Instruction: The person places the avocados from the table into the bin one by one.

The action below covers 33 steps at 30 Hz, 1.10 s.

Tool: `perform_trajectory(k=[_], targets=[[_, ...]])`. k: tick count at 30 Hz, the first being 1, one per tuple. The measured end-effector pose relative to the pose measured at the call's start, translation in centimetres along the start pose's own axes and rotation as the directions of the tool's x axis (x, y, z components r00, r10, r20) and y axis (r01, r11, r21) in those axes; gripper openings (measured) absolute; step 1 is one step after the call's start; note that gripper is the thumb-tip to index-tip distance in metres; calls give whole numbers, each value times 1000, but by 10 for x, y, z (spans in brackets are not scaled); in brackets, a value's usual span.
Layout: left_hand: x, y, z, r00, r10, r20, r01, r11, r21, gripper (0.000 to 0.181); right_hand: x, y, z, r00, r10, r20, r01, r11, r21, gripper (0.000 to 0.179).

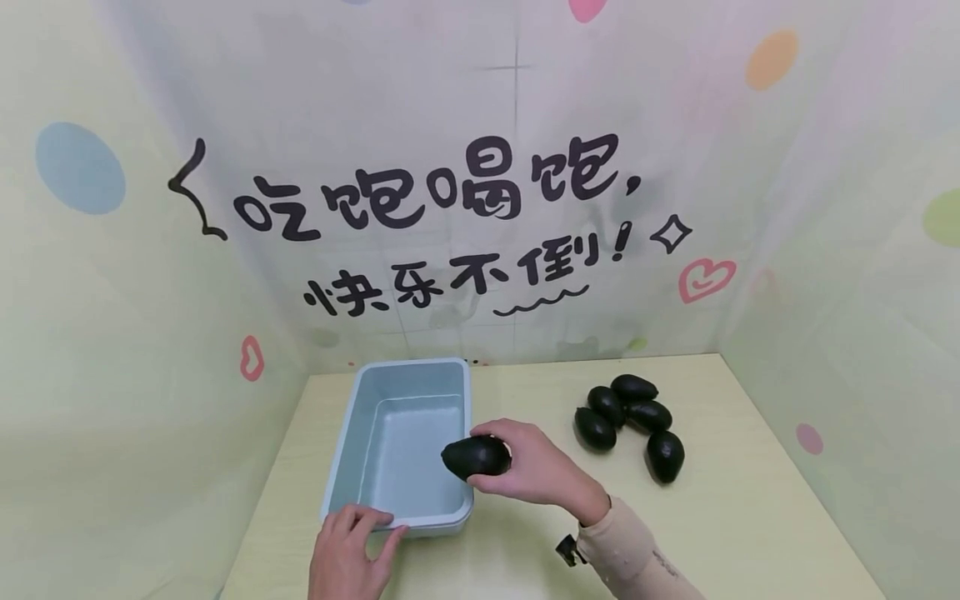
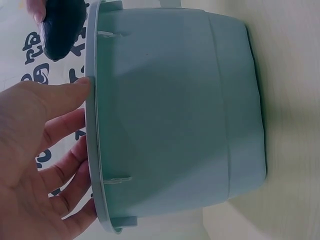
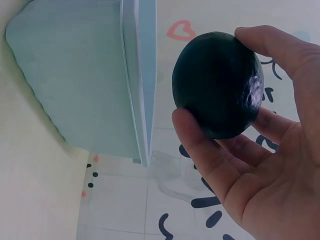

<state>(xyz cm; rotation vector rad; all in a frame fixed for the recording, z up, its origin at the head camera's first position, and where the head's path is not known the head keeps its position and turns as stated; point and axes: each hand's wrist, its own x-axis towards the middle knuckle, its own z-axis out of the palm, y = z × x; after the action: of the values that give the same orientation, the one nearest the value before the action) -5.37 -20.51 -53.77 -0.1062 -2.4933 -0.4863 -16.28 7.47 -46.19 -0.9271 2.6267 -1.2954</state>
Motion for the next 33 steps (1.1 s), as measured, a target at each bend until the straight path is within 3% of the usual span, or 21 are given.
perform_trajectory(k=[15, 33], targets=[[-1, 3, -2, 997, -50, 54, 49, 999, 21, 29, 12, -6, 17, 997, -34, 73, 41, 995, -88, 48], [0, 4, 0, 999, -38, 18, 38, 999, 13, 30, 29, -10, 21, 987, -38, 154, 65, 983, -174, 47]])
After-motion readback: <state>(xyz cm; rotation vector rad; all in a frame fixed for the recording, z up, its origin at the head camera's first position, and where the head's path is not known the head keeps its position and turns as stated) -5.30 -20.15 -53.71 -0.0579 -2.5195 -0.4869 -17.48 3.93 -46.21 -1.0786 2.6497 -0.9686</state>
